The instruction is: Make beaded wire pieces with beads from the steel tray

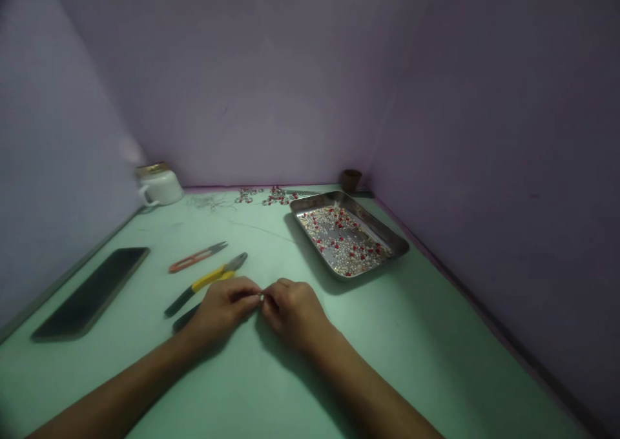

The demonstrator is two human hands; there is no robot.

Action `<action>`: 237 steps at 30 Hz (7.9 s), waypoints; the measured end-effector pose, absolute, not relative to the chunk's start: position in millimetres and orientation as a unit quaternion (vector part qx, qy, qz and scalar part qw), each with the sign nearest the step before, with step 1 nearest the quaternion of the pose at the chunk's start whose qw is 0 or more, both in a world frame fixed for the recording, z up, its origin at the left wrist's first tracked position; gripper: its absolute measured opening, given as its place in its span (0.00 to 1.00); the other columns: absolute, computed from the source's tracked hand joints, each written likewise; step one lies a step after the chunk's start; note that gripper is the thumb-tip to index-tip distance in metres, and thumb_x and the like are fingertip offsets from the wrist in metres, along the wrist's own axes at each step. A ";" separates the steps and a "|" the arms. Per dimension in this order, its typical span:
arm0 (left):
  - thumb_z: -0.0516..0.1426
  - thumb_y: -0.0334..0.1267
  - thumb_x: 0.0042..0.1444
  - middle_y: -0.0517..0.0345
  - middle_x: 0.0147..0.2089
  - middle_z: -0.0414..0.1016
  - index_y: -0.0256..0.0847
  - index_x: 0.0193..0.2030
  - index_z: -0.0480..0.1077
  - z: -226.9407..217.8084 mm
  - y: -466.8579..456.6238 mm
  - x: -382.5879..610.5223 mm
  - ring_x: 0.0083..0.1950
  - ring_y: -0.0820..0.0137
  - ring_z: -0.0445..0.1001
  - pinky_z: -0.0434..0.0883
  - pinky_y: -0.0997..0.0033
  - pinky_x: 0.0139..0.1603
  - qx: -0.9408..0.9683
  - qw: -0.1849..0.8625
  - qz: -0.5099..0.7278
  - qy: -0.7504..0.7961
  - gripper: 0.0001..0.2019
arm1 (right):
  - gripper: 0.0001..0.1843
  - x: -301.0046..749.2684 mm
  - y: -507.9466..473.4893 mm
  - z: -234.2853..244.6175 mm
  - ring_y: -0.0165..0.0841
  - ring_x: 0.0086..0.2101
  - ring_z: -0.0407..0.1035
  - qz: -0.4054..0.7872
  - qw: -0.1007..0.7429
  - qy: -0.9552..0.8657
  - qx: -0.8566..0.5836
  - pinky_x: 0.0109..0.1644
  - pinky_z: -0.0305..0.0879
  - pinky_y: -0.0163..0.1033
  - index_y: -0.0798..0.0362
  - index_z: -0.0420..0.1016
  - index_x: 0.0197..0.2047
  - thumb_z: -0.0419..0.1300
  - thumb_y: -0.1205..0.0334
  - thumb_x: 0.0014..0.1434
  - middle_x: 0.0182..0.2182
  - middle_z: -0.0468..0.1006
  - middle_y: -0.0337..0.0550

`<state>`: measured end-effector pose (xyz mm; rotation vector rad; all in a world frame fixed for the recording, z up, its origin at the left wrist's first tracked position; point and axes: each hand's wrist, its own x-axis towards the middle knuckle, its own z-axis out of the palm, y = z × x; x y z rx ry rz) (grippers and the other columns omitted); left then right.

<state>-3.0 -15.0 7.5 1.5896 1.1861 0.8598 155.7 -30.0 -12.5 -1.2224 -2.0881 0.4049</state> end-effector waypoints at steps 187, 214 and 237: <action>0.54 0.37 0.51 0.61 0.24 0.68 0.37 0.29 0.70 -5.5 -10.0 -2.9 0.27 0.72 0.64 0.62 0.74 0.28 0.683 0.420 0.358 0.479 0.07 | 0.15 148.9 -13.8 -26.4 0.26 0.18 0.63 0.570 0.488 -0.479 -0.456 0.23 0.60 0.34 0.58 0.73 0.32 0.68 0.57 0.42 0.16 0.70 0.35; 0.55 0.31 0.49 0.63 0.25 0.64 0.41 0.30 0.66 -16.6 -8.7 -4.3 0.22 0.75 0.62 0.61 0.75 0.23 0.723 0.390 0.291 0.491 0.02 | 0.06 154.5 -13.7 -19.4 0.26 0.19 0.58 0.602 0.378 -0.474 -0.520 0.22 0.55 0.31 0.55 0.72 0.28 0.63 0.63 0.44 0.18 0.67 0.35; 0.50 0.28 0.46 0.62 0.21 0.63 0.42 0.22 0.58 -16.6 -11.0 -4.4 0.21 0.73 0.63 0.53 0.70 0.20 0.875 0.117 0.217 0.416 0.07 | 0.07 168.6 -17.4 -17.2 0.31 0.24 0.62 0.357 0.298 -0.771 -0.434 0.26 0.58 0.37 0.53 0.71 0.30 0.53 0.70 0.53 0.23 0.67 0.42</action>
